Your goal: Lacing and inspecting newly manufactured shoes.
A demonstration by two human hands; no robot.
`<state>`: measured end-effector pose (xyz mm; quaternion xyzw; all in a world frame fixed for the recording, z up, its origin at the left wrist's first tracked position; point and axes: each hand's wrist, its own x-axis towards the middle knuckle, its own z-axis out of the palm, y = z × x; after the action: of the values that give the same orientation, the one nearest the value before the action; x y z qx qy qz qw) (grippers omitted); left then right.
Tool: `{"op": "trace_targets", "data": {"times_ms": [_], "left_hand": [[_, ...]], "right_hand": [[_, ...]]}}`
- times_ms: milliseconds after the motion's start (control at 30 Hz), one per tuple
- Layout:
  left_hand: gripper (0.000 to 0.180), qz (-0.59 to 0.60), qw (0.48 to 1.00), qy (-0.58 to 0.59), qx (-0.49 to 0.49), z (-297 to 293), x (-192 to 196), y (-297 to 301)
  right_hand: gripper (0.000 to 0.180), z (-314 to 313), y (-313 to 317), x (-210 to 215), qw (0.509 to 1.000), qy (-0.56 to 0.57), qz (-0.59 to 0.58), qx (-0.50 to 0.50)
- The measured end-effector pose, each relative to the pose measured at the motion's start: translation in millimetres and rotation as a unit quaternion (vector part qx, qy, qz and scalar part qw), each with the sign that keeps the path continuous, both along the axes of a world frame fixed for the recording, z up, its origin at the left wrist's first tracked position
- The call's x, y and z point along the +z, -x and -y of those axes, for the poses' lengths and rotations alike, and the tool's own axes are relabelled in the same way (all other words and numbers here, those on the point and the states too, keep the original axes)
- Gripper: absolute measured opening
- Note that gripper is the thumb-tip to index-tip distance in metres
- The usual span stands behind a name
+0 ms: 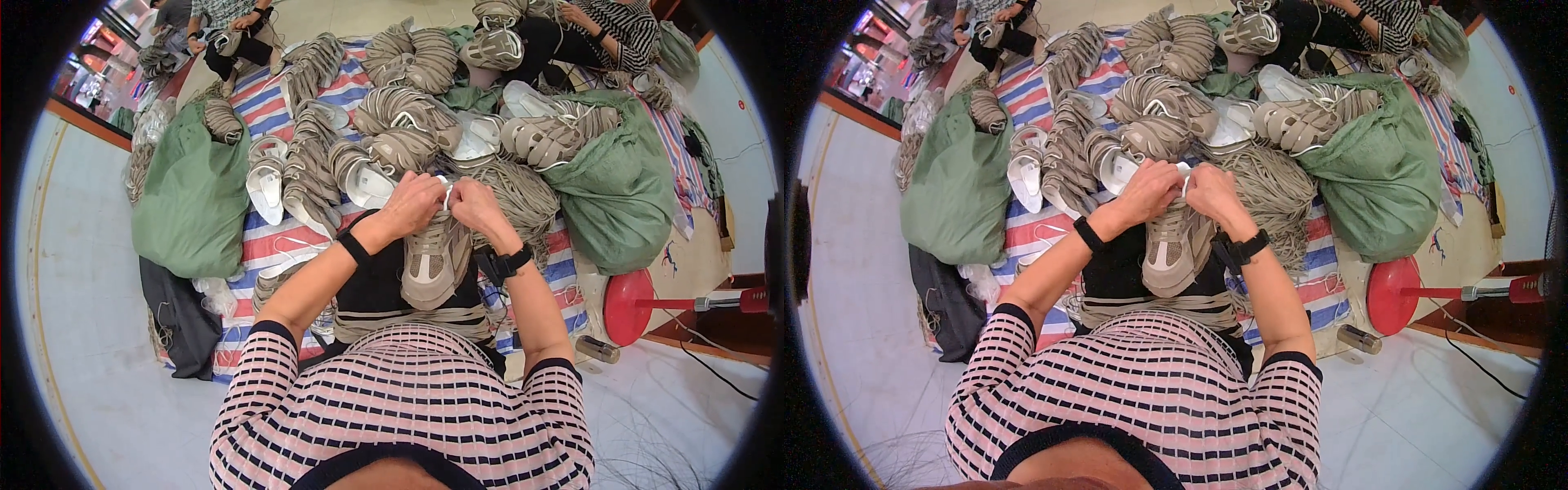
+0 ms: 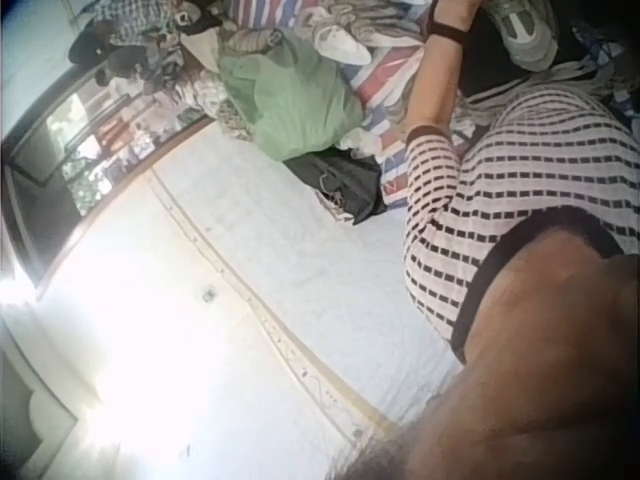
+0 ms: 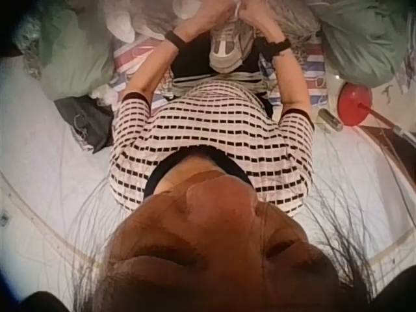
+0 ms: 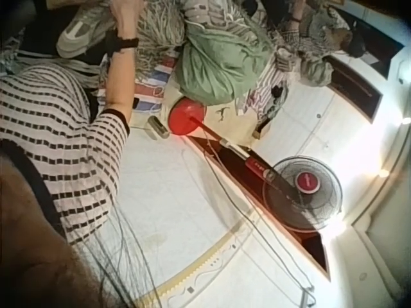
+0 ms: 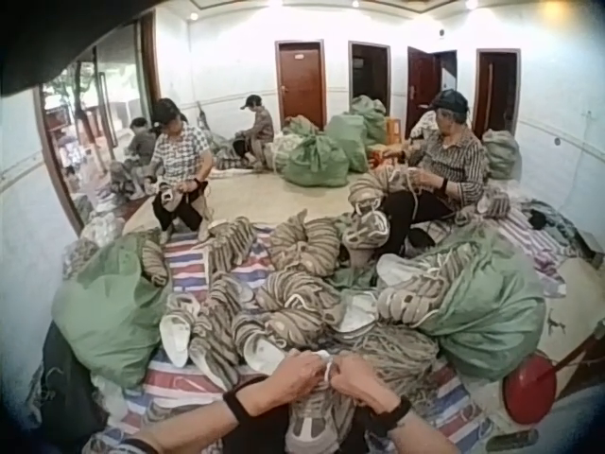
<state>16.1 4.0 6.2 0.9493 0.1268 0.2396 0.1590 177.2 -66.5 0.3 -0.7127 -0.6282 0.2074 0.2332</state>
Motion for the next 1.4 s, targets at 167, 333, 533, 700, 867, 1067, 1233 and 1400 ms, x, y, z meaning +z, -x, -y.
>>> {"op": "trace_targets", "data": {"times_ms": [167, 333, 533, 700, 867, 1067, 1233, 1400], "left_hand": [[0.015, -0.025, 0.970, 0.241, 0.026, -8, -9, 3], [0.015, -0.026, 0.926, 0.374, 0.051, -18, -11, 2], [0.009, 0.026, 0.999, 0.017, 0.022, -54, 8, 32], [0.011, 0.001, 0.970, 0.090, 0.224, -91, 17, 129], [0.015, -0.093, 0.934, 0.170, 0.299, -77, -16, 179], [0.047, 0.006, 0.960, 0.213, 0.184, -31, -19, 150], [0.042, 0.032, 0.989, 0.138, 0.039, -2, 1, 90], [0.023, 0.034, 0.995, 0.092, 0.025, -1, -12, 64]], "right_hand": [[0.029, 1, -33, 0, 0.945, 0.176, -0.275, 0.000], [0.026, 6, -17, 11, 0.907, 0.191, -0.374, 0.029], [0.032, 18, -32, 5, 0.815, 0.190, -0.541, -0.088], [0.030, 34, -39, -9, 0.777, 0.140, -0.613, -0.036], [0.022, 37, -21, 18, 0.829, 0.127, -0.543, -0.039], [0.035, 25, -5, 44, 0.973, 0.017, -0.170, 0.153], [0.019, 12, 5, 39, 0.972, -0.080, 0.124, 0.181], [0.012, -2, 9, 34, 0.979, 0.044, -0.145, 0.136]]}}
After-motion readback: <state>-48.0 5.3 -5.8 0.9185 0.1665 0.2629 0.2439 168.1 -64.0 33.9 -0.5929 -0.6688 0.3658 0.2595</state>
